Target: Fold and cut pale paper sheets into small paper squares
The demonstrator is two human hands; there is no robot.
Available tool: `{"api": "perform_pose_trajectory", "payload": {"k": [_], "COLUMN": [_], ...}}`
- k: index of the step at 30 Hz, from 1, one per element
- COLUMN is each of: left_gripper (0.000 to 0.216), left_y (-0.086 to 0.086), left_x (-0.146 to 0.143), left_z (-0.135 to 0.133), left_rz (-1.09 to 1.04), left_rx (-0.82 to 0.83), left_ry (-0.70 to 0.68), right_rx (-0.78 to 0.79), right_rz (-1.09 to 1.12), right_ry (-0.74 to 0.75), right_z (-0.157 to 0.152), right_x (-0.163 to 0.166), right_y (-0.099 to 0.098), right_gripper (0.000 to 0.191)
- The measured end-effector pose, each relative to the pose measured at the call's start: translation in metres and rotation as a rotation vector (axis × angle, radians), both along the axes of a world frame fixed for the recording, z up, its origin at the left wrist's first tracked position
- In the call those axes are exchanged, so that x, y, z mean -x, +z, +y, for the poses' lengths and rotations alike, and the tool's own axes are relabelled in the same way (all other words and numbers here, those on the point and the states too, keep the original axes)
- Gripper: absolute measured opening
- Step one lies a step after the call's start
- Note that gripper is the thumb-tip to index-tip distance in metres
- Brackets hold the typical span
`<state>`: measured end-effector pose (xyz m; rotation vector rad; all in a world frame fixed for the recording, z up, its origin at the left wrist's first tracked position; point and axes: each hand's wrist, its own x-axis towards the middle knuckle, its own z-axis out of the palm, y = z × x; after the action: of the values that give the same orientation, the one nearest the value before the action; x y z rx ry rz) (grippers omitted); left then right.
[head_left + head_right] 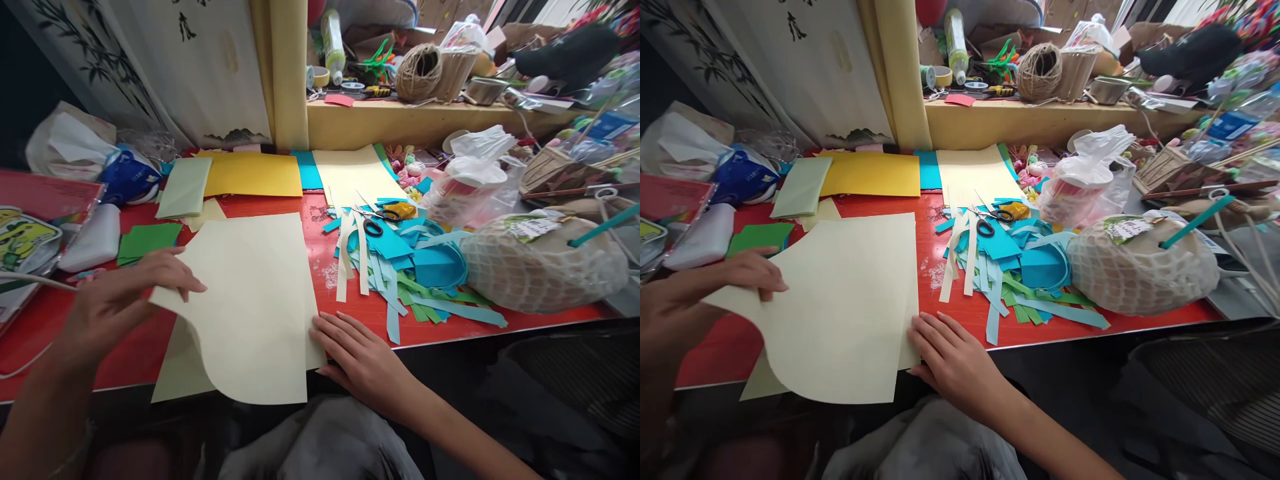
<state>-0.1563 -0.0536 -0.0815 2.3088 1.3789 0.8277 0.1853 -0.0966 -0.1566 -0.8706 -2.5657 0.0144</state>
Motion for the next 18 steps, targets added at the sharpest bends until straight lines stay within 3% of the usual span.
{"api": "perform_pose_trajectory", "payload": {"k": [3, 8, 18], "left_gripper": [0.019, 0.037, 0.044], "left_y": [0.002, 0.009, -0.010], "left_x": [-0.019, -0.053, -0.062], "left_z": [0.005, 0.020, 0.076], "left_rz": [0.017, 0.166, 0.359], "left_rx": [0.187, 0.439, 0.391], "left_ry": [0.017, 0.143, 0.060], "right_rx": [-0.027, -0.044, -0.002], "right_rz": [-0.028, -0.054, 0.037], "right_ry": [-0.040, -0.109, -0.072], "right_z": [0.005, 0.021, 0.018], "right_x": [-0.005, -0.021, -0.018], "right_y": [-0.003, 0.001, 0.010], "right_gripper": [0.045, 0.053, 0.053]}}
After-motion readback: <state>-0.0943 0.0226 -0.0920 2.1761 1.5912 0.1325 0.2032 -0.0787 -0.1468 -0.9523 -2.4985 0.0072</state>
